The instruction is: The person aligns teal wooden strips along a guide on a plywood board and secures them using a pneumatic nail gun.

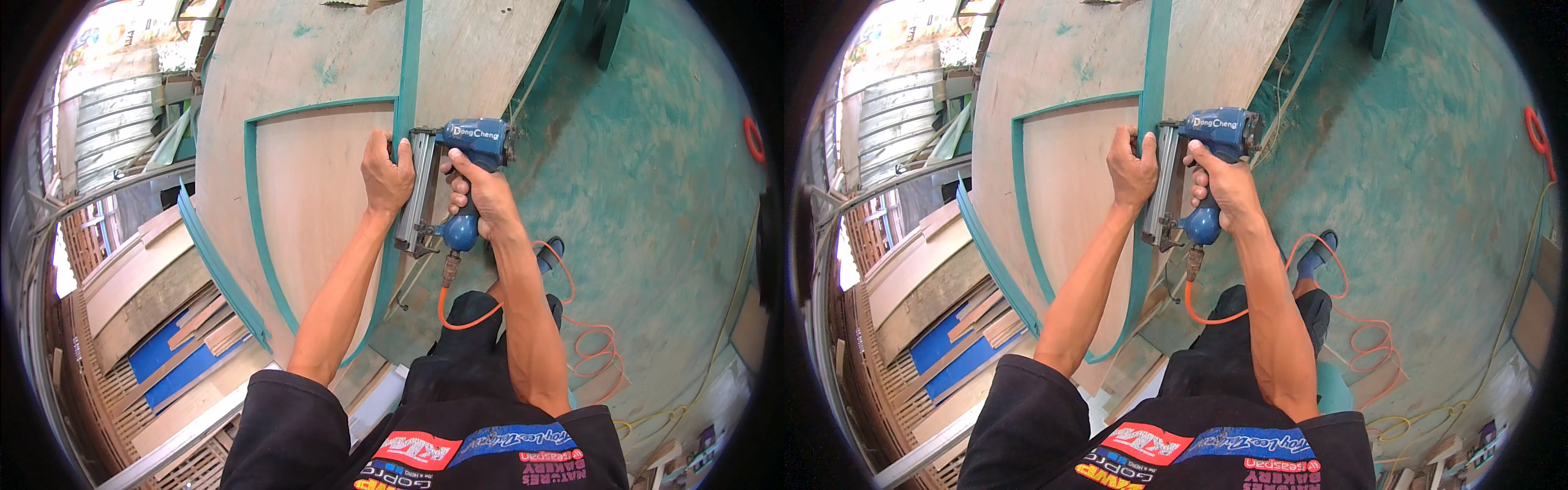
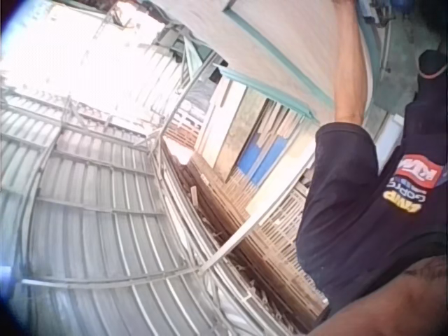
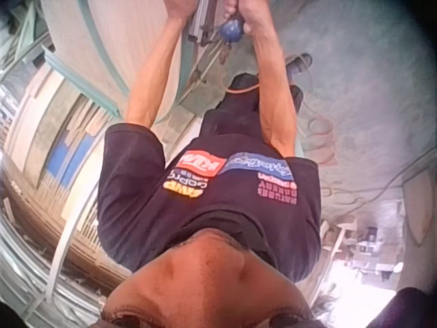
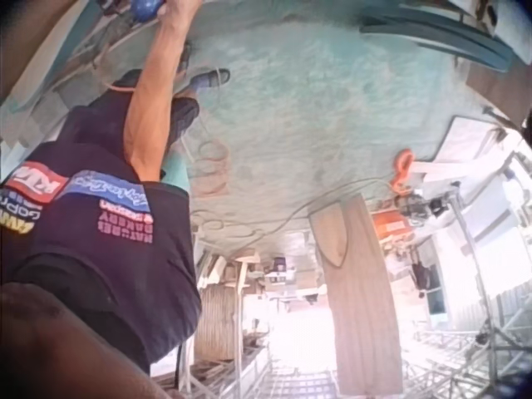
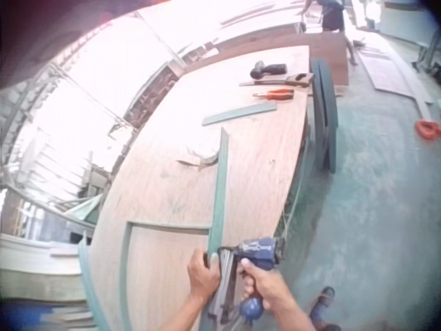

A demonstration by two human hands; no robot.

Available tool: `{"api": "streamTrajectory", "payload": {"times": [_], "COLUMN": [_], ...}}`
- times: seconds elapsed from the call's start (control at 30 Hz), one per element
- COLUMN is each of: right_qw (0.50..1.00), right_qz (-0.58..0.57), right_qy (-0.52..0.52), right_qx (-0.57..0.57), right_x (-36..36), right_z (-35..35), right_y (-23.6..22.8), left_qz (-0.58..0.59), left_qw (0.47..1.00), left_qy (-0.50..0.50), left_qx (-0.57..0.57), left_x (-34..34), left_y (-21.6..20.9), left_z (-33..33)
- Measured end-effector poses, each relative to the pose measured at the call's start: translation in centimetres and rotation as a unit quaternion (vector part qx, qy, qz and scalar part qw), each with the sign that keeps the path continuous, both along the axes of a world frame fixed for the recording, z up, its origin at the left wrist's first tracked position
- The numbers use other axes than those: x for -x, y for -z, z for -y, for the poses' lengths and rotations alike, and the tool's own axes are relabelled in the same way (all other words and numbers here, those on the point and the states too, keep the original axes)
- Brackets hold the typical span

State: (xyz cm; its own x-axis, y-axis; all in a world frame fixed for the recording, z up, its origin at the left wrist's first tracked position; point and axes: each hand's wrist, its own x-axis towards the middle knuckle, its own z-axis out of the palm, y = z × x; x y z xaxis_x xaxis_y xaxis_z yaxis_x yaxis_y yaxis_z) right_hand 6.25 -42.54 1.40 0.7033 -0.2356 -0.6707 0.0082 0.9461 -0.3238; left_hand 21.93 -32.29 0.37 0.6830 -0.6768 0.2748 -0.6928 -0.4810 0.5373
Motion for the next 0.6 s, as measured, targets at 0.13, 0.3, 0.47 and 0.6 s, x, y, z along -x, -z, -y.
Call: {"api": "streamTrajectory", "payload": {"times": [0.13,0.3,0.47,0.6], "right_qw": [1.0,0.999,0.999,0.999], "right_qz": [-0.001,-0.006,-0.018,-0.002], "right_qy": [-0.013,-0.035,-0.042,-0.038], "right_qx": [-0.004,-0.016,-0.021,-0.028], "right_x": [-0.1,-0.3,-0.4,-0.2], "right_z": [0.3,0.7,0.6,0.9], "right_y": [0.3,0.2,0.1,0.3], "left_qz": [0.027,0.001,-0.018,0.005], "left_qw": [0.999,1.0,0.999,1.0], "left_qy": [0.006,0.005,-0.029,-0.011], "left_qx": [-0.019,-0.013,-0.031,-0.016], "left_x": [0.2,0.4,0.0,0.3], "left_y": [-0.5,-1.0,-0.6,-0.9], "left_z": [0.6,1.0,0.5,1.3]}}
